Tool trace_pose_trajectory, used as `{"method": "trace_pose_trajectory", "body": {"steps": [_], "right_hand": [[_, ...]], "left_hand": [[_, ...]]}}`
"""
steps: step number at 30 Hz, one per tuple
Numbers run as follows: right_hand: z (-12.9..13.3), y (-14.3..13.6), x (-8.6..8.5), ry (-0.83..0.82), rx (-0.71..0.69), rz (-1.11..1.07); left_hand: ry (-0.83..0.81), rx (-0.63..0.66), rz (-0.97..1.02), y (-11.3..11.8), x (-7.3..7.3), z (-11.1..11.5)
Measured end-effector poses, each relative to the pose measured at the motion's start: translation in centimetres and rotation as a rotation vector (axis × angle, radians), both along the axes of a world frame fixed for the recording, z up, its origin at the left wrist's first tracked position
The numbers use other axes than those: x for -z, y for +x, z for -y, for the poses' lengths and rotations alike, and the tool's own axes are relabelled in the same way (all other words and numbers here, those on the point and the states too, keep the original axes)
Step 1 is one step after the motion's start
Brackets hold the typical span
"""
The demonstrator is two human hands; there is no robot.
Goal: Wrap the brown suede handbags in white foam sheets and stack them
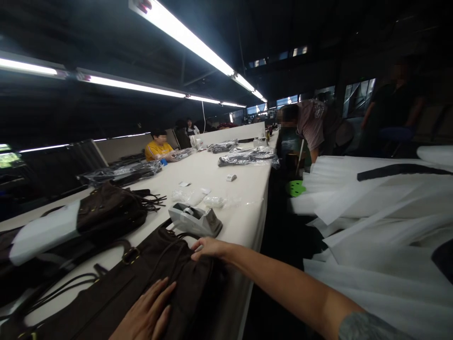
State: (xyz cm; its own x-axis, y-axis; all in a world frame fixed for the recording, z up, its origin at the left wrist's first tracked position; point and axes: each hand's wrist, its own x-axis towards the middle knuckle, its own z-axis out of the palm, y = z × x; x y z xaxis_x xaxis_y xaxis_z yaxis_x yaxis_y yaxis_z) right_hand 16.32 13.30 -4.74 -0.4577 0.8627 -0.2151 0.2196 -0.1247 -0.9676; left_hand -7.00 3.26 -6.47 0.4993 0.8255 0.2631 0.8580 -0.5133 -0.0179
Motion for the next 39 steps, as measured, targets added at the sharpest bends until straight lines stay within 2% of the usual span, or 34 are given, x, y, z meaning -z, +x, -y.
{"method": "trace_pose_trajectory", "body": {"steps": [1, 3, 5, 8, 10, 13, 15, 18, 21, 25, 27, 30, 32, 34, 36, 39], "right_hand": [[0.0, 0.1, 0.0, -0.018, -0.014, -0.001], [0.3, 0.4, 0.0, -0.068, -0.041, -0.022], [0.7, 1.1, -0.3, -0.132, -0.062, -0.07], [1.8, 2.4, -1.3, -0.212, -0.079, -0.094], [2.7, 3.2, -2.1, -0.19, -0.063, -0.065], [4.0, 3.5, -3.4, -0.071, -0.013, -0.077], [4.8, 3.1, -4.3, 0.038, 0.0, -0.056], [5.9, 2.2, -5.0, 0.263, 0.019, 0.125], [7.0, 1.8, -4.0, 0.464, 0.103, 0.21], [8.1, 2.0, -0.7, 0.395, 0.212, 0.098], [8.6, 2.0, 0.8, 0.419, 0.274, 0.092], [9.2, 2.0, 1.4, 0.656, 0.321, 0.21], [9.2, 2.1, 0.8, 0.838, 0.243, 0.343], [8.4, 2.0, -0.5, 0.926, 0.089, 0.417], [6.7, 1.2, -2.3, 0.904, -0.047, 0.418], [3.0, -1.0, -5.8, 0.749, -0.137, 0.354]], "left_hand": [[-0.079, -0.059, -0.022, 1.0, -1.5, -0.2], [-0.11, -0.19, -0.063, 3.5, -3.8, -0.8], [-0.028, -0.315, -0.074, 5.7, -4.6, -1.4], [0.106, -0.459, -0.025, 7.1, -3.4, -2.4], [0.133, -0.411, 0.026, 6.8, -2.0, -2.9], [0.048, -0.309, 0.068, 6.1, -0.9, -3.2], [-0.022, -0.325, 0.059, 5.9, -0.8, -3.3], [-0.049, -0.352, 0.05, 5.8, -0.8, -3.3], [-0.011, -0.378, 0.065, 5.7, -0.4, -3.3], [-0.032, -0.397, 0.039, 5.8, -0.4, -3.3], [-0.078, -0.408, 0.021, 6.0, -0.9, -3.2], [-0.138, -0.405, 0.013, 6.3, -1.8, -3.0], [-0.169, -0.374, 0.021, 6.3, -2.2, -2.9], [-0.192, -0.341, 0.026, 6.3, -2.4, -2.8], [-0.202, -0.322, 0.031, 6.3, -2.5, -2.7], [-0.198, -0.321, 0.035, 6.3, -2.3, -2.8]]}}
